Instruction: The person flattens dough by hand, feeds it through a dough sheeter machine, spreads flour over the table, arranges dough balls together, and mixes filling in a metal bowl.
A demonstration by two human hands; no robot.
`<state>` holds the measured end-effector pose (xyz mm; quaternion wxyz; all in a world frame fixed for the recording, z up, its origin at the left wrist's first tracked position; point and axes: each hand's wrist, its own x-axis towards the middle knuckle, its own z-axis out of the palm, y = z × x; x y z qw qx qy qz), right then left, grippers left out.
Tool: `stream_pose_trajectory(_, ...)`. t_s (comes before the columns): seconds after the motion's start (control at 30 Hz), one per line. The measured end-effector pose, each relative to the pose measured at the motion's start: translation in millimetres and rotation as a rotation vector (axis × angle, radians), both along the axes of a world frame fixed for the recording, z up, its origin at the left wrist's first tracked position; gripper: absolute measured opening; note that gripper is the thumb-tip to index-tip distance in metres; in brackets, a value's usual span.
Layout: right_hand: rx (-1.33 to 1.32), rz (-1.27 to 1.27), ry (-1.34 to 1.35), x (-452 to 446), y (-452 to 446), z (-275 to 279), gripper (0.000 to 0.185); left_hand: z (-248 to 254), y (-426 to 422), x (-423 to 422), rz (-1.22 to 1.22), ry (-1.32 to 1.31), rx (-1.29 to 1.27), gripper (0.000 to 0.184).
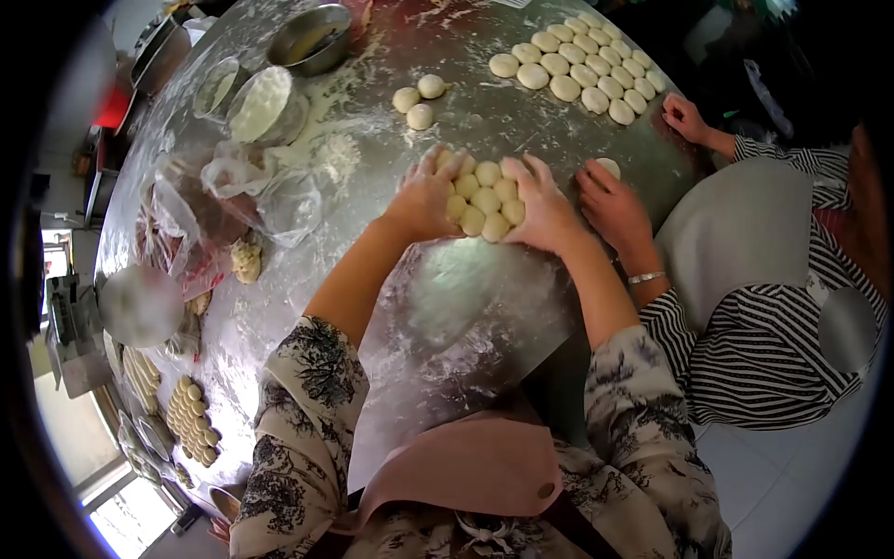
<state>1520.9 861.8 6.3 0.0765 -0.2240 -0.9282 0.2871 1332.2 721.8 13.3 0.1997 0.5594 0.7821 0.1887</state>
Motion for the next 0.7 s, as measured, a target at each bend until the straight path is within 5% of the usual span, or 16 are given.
stream_pose_trajectory(0.13, -0.167, 0.105, -0.071, -8.6, 27.1, 17.5, 0.111, 15.4, -1.8, -2.3, 0.072, -0.048, -0.088, 0.124)
stream_pose_trajectory(0.37, -0.273, 0.056, -0.055, 0.0, 14.4, 18.9, 0.115, 8.9, -96.2, 1.2, 0.397, -0.441, 0.145, 0.118)
stream_pose_trajectory(0.7, 0.341, 0.06, 0.035, -28.4, -60.8, 20.6, 0.097, 6.5, -353.3, 99.4, 1.133, -0.417, 0.225, 0.087)
